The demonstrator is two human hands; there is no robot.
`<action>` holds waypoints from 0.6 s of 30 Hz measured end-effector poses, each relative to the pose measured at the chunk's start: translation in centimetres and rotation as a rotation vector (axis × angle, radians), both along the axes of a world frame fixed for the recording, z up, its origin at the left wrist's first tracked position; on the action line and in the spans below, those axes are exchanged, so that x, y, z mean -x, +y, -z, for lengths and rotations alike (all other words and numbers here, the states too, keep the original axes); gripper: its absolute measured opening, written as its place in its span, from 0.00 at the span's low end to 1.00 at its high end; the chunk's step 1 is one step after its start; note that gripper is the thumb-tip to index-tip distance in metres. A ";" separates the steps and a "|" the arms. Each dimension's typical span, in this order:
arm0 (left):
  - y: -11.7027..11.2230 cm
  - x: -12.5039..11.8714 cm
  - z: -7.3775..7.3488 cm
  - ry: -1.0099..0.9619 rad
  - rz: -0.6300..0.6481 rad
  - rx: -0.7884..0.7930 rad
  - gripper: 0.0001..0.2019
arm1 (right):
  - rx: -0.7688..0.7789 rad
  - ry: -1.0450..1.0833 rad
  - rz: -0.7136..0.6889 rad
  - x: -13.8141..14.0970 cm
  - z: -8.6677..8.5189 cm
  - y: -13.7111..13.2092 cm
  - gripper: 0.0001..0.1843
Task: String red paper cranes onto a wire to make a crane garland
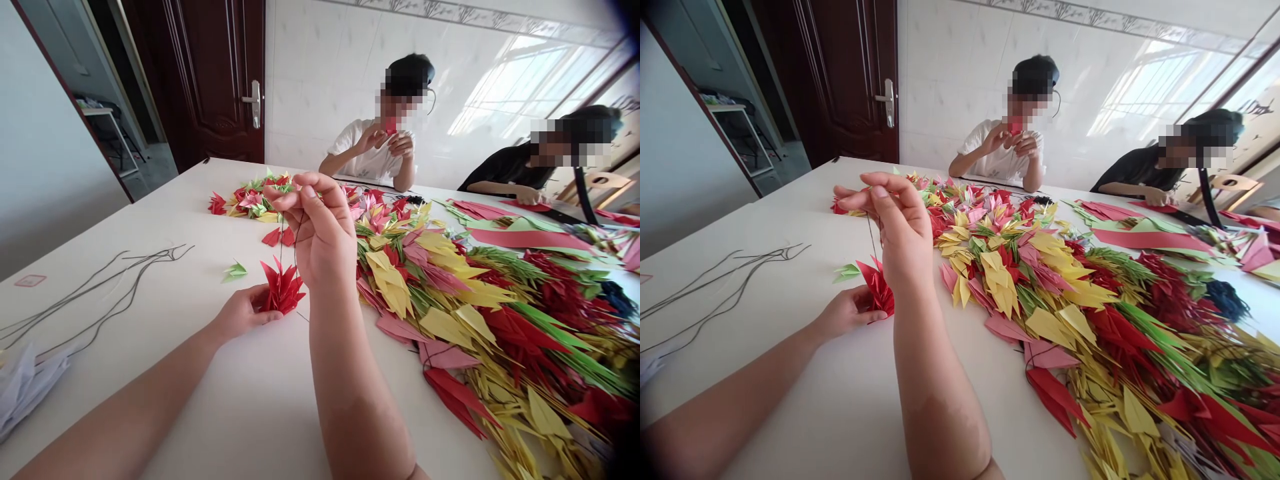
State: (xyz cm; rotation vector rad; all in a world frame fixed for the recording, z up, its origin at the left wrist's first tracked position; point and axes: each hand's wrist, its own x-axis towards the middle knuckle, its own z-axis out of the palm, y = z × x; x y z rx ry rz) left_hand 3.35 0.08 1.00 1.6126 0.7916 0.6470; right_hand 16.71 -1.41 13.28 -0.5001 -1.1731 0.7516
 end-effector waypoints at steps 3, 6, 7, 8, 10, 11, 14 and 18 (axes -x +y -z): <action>0.1 0.0 0.3 -0.020 -0.006 0.002 0.24 | -0.001 0.004 0.049 -0.1 -0.3 -0.4 0.05; 0.2 0.1 0.5 -0.022 0.033 -0.080 0.25 | -0.052 0.040 0.052 -0.3 -0.8 -0.8 0.06; 0.2 0.1 0.5 -0.015 0.037 -0.116 0.27 | -0.059 0.043 0.047 -0.4 -1.0 -1.0 0.06; 0.2 0.2 0.5 -0.006 0.033 -0.150 0.29 | -0.061 0.044 0.039 -0.4 -1.1 -1.2 0.06; 0.1 0.3 0.5 0.005 0.006 -0.193 0.33 | -0.042 0.021 0.021 -0.3 -1.3 -1.6 0.07; 0.0 0.3 0.6 0.002 -0.013 -0.200 0.33 | -0.022 -0.001 0.014 -0.2 -1.3 -1.8 0.07; -0.1 0.5 0.7 -0.045 -0.074 -0.172 0.36 | 0.041 -0.078 -0.046 0.1 -1.3 -2.2 0.07; -0.1 0.6 0.6 -0.203 -0.075 -0.150 0.37 | 0.025 -0.118 -0.221 0.5 -1.1 -2.2 0.04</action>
